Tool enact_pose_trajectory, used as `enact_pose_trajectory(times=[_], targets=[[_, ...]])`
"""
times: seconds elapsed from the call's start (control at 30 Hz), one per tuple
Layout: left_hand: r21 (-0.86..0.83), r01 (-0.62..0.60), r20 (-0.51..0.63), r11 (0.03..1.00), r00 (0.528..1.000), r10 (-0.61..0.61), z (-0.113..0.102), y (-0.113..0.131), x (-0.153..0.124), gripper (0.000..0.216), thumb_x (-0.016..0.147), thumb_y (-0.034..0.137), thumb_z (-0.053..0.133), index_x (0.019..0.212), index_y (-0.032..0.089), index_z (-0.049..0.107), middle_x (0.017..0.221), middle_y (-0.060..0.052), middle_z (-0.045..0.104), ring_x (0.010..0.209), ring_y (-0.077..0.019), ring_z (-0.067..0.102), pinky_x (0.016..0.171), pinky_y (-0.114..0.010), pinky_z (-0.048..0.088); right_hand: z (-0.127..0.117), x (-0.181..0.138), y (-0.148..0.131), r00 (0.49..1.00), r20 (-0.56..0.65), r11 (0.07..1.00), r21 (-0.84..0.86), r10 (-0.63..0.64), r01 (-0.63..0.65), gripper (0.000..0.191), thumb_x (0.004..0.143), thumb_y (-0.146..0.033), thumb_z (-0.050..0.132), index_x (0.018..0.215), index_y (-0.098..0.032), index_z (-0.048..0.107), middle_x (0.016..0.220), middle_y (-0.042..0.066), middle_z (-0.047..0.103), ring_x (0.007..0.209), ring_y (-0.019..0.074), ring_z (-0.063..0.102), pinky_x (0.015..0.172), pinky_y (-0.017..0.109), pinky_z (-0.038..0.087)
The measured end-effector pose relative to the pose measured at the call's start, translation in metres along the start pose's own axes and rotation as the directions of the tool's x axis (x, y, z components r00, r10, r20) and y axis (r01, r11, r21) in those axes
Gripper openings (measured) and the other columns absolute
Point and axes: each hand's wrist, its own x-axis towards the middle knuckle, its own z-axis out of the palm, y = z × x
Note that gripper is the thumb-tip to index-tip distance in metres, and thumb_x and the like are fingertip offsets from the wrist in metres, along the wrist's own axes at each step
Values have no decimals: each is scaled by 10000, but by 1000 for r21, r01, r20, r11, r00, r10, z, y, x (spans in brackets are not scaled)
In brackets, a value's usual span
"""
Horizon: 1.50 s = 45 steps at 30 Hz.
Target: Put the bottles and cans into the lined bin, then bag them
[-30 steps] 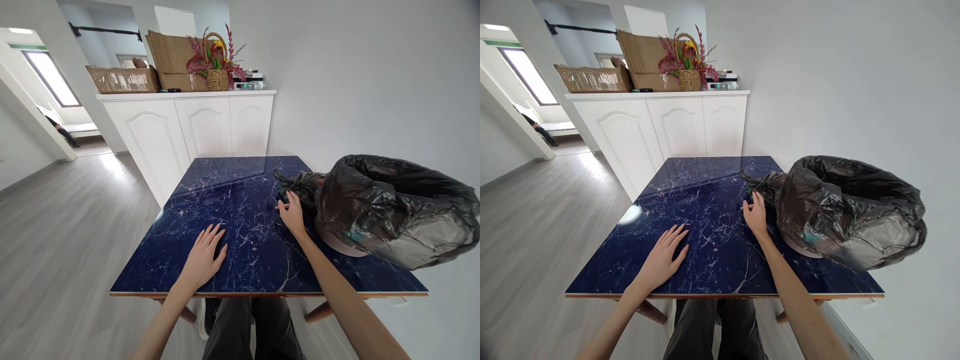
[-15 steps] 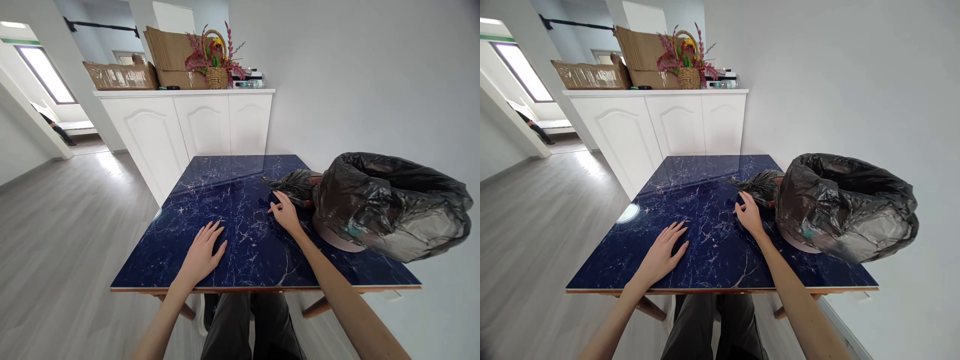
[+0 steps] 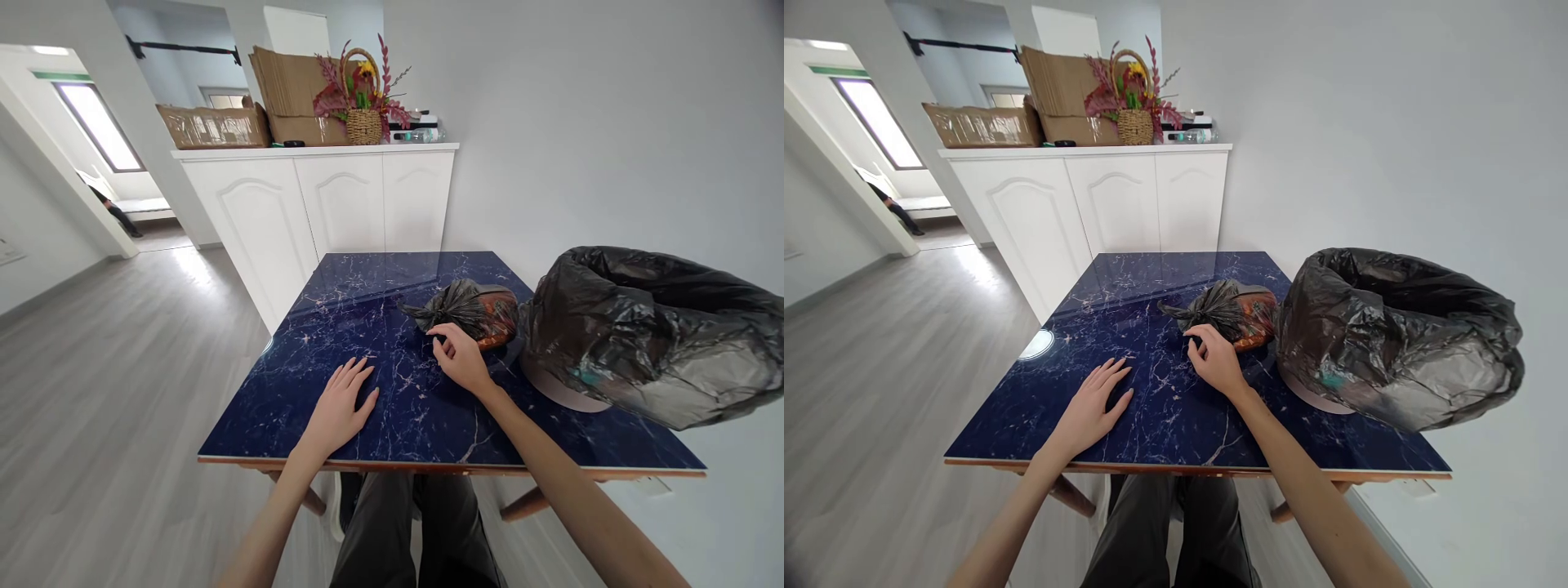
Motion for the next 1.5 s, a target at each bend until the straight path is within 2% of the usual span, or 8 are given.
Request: enact_pose_trajectory(times=[0.13, 0.27, 0.37, 0.5, 0.77, 1.0, 1.27, 1.5], targets=[[-18, -4, -14, 1000, 1000, 3, 0, 0, -1, 497, 1098, 477, 526, 1535, 249, 590, 1667, -85, 524, 1604, -325, 407, 1334, -588, 333, -6, 2, -2, 985, -172, 990, -141, -20, -5, 224, 1059, -290, 509, 1139, -228, 708, 1156, 103, 708, 672, 149, 633, 653, 326, 519], [-26, 5, -6, 1000, 1000, -5, 0, 0, -1, 499, 1098, 479, 524, 1538, 253, 588, 1673, -79, 517, 1610, -326, 395, 1335, -588, 331, -18, 6, 5, 927, -354, 922, -388, -124, -24, 259, 1076, -266, 485, 1161, -219, 725, 1163, 143, 684, 1024, 258, 683, 881, 397, 530], [-18, 19, 17, 1000, 1000, -19, -1, 1, -1, 513, 1103, 487, 508, 1544, 234, 582, 1684, -82, 502, 1618, -323, 380, 1344, -583, 315, -25, 8, 14, 922, -371, 865, -493, -110, -95, 338, 1086, -232, 414, 1270, -223, 697, 1285, 170, 684, 1239, 328, 599, 1060, 521, 451], [-32, 27, 23, 999, 999, -27, -2, 1, 0, 519, 1099, 499, 512, 1552, 255, 577, 1682, -74, 504, 1616, -325, 382, 1342, -586, 319, -25, 5, 25, 965, -258, 836, -540, -55, -96, 429, 1070, -184, 361, 1406, -230, 624, 1296, 169, 722, 1355, 361, 518, 1114, 597, 353], [-19, 18, 17, 1000, 1000, -17, -1, 1, -2, 520, 1107, 492, 490, 1555, 241, 575, 1686, -74, 500, 1620, -315, 377, 1347, -573, 315, -16, -1, 24, 986, -158, 807, -589, -55, -50, 380, 1002, -274, 574, 1373, -217, 636, 1129, 131, 731, 1166, 362, 519, 1007, 513, 367], [21, 4, 17, 1000, 1000, -4, -1, 3, -1, 511, 1107, 469, 489, 1544, 220, 581, 1671, -91, 520, 1608, -334, 399, 1335, -593, 333, -13, 0, 23, 990, -137, 831, -555, -33, -49, 294, 1015, -271, 564, 1280, -198, 669, 842, 58, 655, 957, 293, 534, 938, 451, 370], [-35, -168, -13, 985, 986, 168, 6, 25, 26, 384, 1083, 339, 516, 1431, 241, 644, 1522, -106, 655, 1502, -333, 538, 1259, -579, 449, -10, -1, 23, 972, -224, 806, -585, -63, -83, 462, 1018, -277, 511, 1472, -217, 570, 1402, 189, 645, 1241, 381, 491, 1068, 597, 365], [-104, -305, -29, 947, 952, 303, 28, 41, 78, 438, 1060, 272, 506, 1494, 240, 554, 1580, -149, 566, 1508, -349, 509, 1235, -581, 461, -2, -2, 24, 986, -163, 801, -595, -35, -70, 525, 1012, -240, 498, 1534, -184, 514, 1309, 191, 680, 1221, 380, 491, 1071, 593, 361]])
